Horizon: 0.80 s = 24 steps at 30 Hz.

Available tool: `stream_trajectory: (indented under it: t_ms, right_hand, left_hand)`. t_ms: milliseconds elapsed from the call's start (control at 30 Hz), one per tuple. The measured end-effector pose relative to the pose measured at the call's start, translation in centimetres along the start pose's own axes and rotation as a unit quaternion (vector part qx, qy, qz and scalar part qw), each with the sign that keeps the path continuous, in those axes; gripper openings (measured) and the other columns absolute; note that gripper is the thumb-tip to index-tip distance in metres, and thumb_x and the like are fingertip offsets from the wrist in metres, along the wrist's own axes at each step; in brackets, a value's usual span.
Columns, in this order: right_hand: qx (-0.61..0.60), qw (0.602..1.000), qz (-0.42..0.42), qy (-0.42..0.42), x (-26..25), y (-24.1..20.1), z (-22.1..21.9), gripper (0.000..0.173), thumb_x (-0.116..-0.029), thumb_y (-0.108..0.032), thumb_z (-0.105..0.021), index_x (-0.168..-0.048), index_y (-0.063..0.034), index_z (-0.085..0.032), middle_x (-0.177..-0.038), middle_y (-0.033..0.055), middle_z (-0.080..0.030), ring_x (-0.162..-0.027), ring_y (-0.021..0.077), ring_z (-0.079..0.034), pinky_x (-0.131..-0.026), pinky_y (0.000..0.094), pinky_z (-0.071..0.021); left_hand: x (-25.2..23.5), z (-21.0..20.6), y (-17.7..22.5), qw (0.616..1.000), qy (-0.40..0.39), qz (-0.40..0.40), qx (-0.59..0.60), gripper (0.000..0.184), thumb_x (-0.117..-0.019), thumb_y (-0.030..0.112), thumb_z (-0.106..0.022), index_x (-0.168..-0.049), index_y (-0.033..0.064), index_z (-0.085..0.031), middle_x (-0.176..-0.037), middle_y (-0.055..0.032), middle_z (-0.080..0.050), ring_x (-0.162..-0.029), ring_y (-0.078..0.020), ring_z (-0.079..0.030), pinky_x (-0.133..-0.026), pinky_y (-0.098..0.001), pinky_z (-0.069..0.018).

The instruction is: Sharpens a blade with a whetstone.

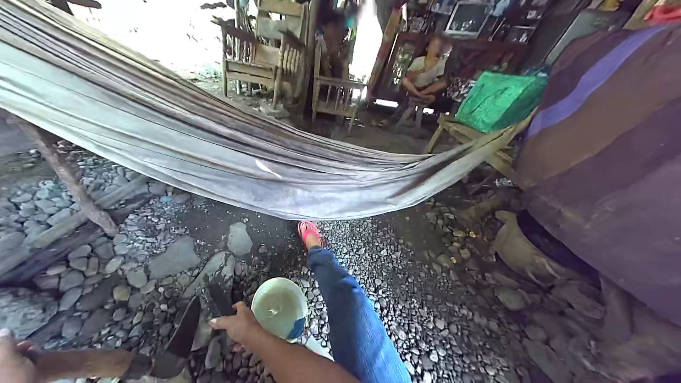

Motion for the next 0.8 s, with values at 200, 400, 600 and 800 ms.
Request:
stream_trajectory:
  t_ms: [200,400,600,800]
  right_hand:
    - [0.133,0.988,0.071,0.008,-2.6,-1.7,2.1,0.067,-0.0971,-0.032,-0.072,-0.149,-0.0009,-0.044,-0.132,0.0290,-0.062,-0.122,0.0414,-0.061,-0.103,0.0583,-0.0479]
    - [0.263,0.958,0.091,0.070,-6.2,-1.8,1.3,0.072,-0.1021,-0.045,-0.061,-0.156,-0.0045,-0.036,-0.136,0.0258,-0.062,-0.125,0.0410,-0.062,-0.104,0.0597,-0.0477]
    - [0.326,0.930,0.122,0.114,-8.3,-1.4,-2.0,0.078,-0.1032,-0.049,-0.057,-0.159,-0.0018,-0.031,-0.143,0.0264,-0.057,-0.126,0.0411,-0.062,-0.105,0.0567,-0.0479]
    - [0.429,0.896,0.056,0.101,-10.7,-0.5,-2.8,0.080,-0.1061,-0.054,-0.047,-0.165,-0.0098,-0.015,-0.150,0.0258,-0.051,-0.127,0.0400,-0.061,-0.105,0.0532,-0.0488]
  left_hand:
    - [-1.0,0.7,0.2,0.996,0.088,0.010,0.018,0.067,-0.0948,0.021,-0.073,-0.146,-0.0054,-0.039,-0.105,-0.0151,-0.064,-0.074,-0.0116,-0.065,-0.072,-0.0323,-0.0580]
    - [-3.3,0.1,-1.4,0.994,0.095,0.009,0.059,0.062,-0.0929,0.015,-0.074,-0.143,-0.0030,-0.043,-0.102,-0.0131,-0.064,-0.068,-0.0125,-0.064,-0.066,-0.0328,-0.0587]
    - [-3.9,-0.9,-3.7,0.988,0.082,0.048,0.120,0.048,-0.0930,0.011,-0.075,-0.132,-0.0011,-0.050,-0.083,-0.0069,-0.065,-0.057,-0.0124,-0.065,-0.058,-0.0319,-0.0607]
    - [-4.2,-1.4,-6.0,0.985,0.064,0.050,0.152,0.056,-0.0933,0.017,-0.077,-0.137,-0.0003,-0.047,-0.098,-0.0105,-0.069,-0.076,-0.0164,-0.071,-0.073,-0.0375,-0.0627]
Point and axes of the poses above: each hand's wrist, its own x-axis away from the middle knuckle, its own z-axis out of the back of the hand, y = z × x, the point moved 9 cm from there along -x, towards the middle knuckle
